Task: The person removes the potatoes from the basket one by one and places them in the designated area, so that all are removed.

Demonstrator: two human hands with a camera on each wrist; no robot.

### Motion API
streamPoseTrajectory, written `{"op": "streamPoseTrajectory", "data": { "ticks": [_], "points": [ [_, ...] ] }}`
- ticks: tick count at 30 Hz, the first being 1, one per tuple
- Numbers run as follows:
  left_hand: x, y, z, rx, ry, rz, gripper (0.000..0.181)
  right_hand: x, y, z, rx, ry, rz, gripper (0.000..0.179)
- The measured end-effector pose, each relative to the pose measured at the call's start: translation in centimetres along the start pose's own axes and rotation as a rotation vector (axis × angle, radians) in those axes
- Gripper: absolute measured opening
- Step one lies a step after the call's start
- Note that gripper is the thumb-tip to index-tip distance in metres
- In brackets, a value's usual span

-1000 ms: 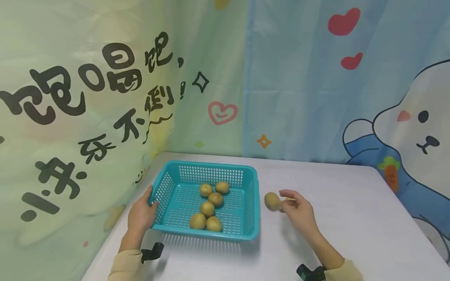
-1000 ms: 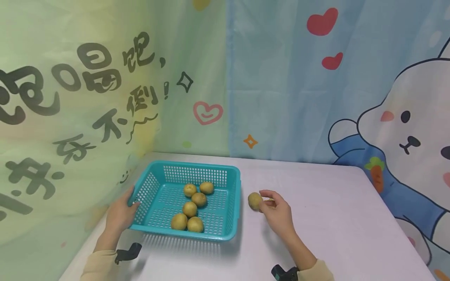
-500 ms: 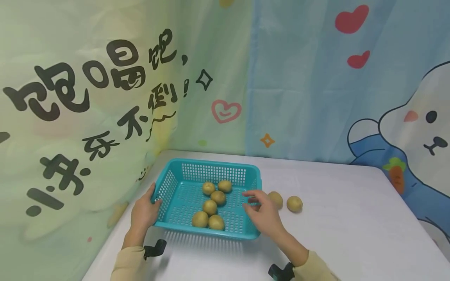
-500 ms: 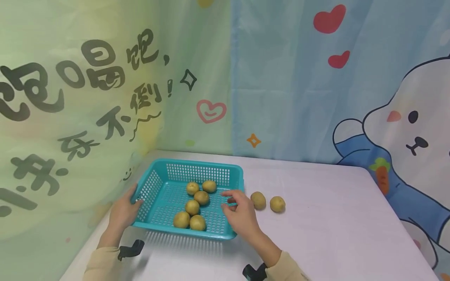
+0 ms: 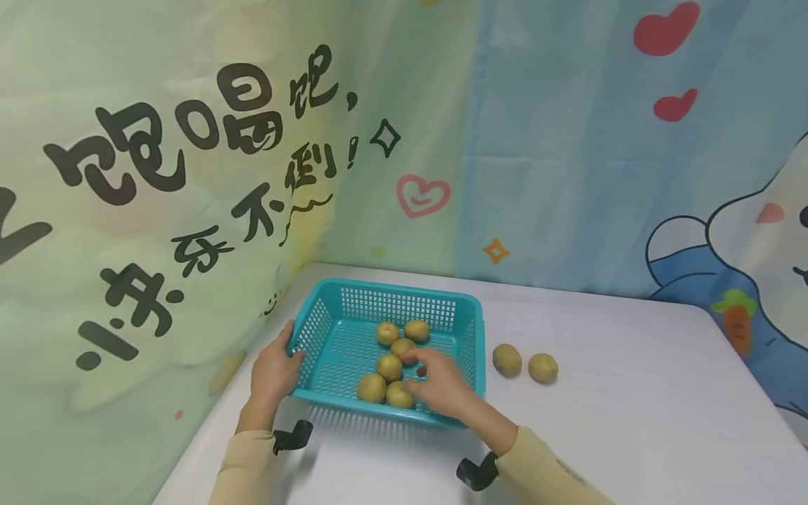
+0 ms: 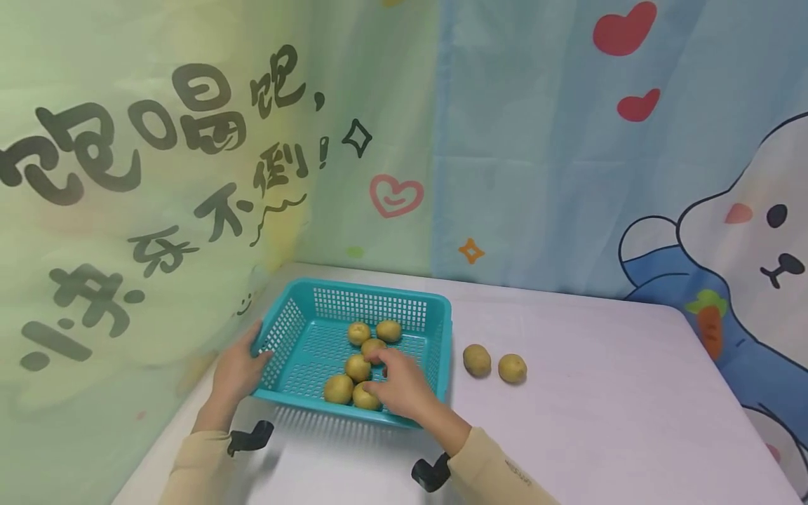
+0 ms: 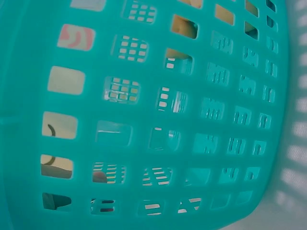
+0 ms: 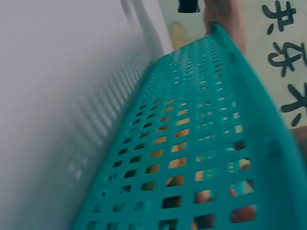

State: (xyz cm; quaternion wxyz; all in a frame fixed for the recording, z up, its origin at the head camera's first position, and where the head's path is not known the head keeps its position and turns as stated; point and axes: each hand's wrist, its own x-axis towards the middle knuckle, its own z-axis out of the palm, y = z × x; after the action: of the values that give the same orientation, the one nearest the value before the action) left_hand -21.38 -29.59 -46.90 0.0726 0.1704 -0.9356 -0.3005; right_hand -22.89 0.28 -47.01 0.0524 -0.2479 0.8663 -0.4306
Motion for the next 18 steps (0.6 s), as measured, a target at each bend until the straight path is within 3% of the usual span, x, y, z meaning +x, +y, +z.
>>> {"op": "streamPoseTrajectory", "data": {
  "ticks": [3, 6, 18],
  "points": [
    [0.0, 0.2, 0.1, 0.002, -0.002, 0.001, 0.066, 0.4, 0.3, 0.2, -0.030, -0.126, 0.039, 0.045],
    [0.0, 0.2, 0.3, 0.009, -0.004, 0.003, 0.066, 0.5, 0.4, 0.5, -0.035, -0.200, 0.058, 0.048],
    [0.0, 0.2, 0.1, 0.026, 0.001, 0.003, 0.067, 1.3, 0.6, 1.0, -0.066, -0.324, 0.049, 0.045]
  ]
}}
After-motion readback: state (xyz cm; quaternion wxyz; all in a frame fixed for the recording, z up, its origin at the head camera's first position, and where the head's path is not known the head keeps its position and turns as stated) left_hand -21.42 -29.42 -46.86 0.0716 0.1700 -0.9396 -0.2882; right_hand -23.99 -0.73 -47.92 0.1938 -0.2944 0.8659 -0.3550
